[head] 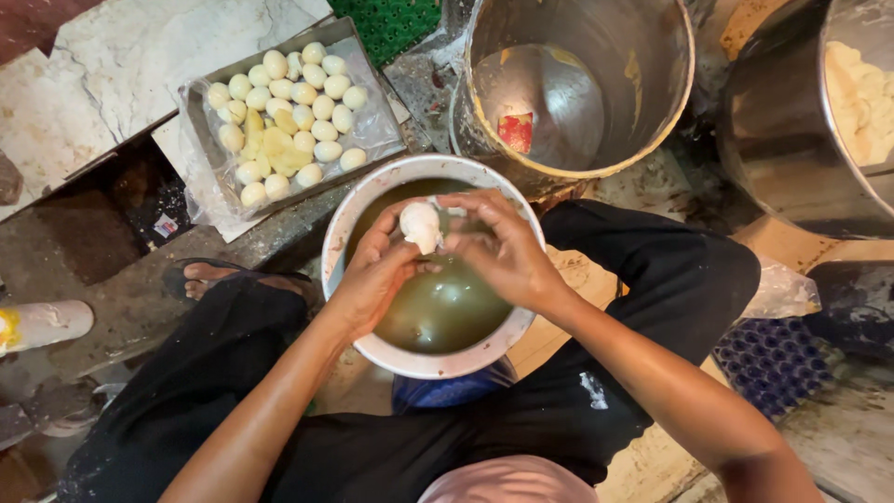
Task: The person sits on the floor and peels boiled eggs by hand, removing the shells while rinsing them in a bucket of water. The peeled eggs are placed into a tray next to the bucket.
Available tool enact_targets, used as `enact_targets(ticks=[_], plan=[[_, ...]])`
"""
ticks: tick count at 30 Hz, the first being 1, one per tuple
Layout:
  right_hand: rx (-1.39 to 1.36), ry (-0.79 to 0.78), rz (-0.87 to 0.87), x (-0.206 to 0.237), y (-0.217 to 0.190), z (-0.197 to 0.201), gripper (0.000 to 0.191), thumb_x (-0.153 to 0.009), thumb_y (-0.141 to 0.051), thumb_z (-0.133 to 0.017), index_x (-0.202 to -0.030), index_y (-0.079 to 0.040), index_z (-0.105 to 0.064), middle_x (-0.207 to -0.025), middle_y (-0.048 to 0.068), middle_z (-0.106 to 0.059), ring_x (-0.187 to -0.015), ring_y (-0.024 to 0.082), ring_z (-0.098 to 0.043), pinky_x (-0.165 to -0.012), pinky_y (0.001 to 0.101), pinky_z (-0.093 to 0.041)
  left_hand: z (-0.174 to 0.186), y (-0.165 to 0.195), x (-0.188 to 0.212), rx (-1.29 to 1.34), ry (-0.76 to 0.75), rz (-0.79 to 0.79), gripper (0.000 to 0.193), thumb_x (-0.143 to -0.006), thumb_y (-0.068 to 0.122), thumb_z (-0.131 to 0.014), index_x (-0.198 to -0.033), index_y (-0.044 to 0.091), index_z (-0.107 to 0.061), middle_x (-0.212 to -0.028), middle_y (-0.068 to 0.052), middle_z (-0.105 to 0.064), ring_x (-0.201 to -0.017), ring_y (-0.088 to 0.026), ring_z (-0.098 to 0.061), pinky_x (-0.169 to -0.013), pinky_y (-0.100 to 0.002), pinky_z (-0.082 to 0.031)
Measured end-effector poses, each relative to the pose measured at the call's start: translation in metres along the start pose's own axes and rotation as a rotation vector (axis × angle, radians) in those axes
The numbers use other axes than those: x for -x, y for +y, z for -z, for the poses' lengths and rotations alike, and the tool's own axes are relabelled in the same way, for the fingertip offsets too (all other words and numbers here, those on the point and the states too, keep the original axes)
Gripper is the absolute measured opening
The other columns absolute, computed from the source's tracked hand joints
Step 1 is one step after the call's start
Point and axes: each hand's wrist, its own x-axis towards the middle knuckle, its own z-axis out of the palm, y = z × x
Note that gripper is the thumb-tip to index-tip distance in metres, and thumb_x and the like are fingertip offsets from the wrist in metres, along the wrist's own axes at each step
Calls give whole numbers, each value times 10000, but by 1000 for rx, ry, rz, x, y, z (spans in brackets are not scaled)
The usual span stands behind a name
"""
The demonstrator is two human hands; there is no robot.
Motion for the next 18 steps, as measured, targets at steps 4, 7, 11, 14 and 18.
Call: enact_targets(ticks=[4, 7, 11, 14, 18], plan=[[431, -74, 275, 5, -7, 1, 532, -874, -53, -779, -1379, -93, -618, -1316, 170, -636, -1198, 311, -646, -991, 358, -544, -2, -3, -1, -161, -79, -11, 475, -1019, 78, -575, -1479, 31, -467, -1269, -76, -638, -1093, -160, -638, -920, -329, -547], [471, -29, 316, 4, -3, 5, 491, -894, 23, -704, -1363, -113, -657, -1363, 146, -686, -1236, 302, -694, -1038, 370, -557, -1, -2, -1, -71, -96, 13, 494, -1028, 116, -568, -1502, 71, -437, -1212, -91, -638, -1015, -178, -649, -880, -347, -571], [362, 68, 200, 4, -1, 11, 425, -946, 81, -632, -1314, -112, -721, -1348, 121, -745, -1221, 286, -750, -1045, 368, -585, 3, 3, -2, 61, -102, -10, 452, -1035, 159, -516, -1467, 41, -453, -1178, -122, -648, -951, -208, -675, -816, -358, -583], [493, 19, 47, 7, -10, 12, 420, -904, 37, -681, -1302, -95, -686, -1345, 134, -721, -1075, 281, -754, -930, 350, -582, 4, 3, -4, 123, -62, -19, 427, -1064, 184, -471, -1458, 22, -445, -1137, -145, -632, -951, -234, -680, -809, -374, -580], [768, -51, 301, 12, -21, 6, 699, -779, -87, -812, -1424, -33, -549, -1471, 316, -537, -1204, 436, -626, -943, 407, -542, 3, -2, -6, 37, 45, 8, 446, -1092, 295, -405, -1433, 7, -396, -1072, -172, -639, -921, -274, -695, -794, -387, -593]])
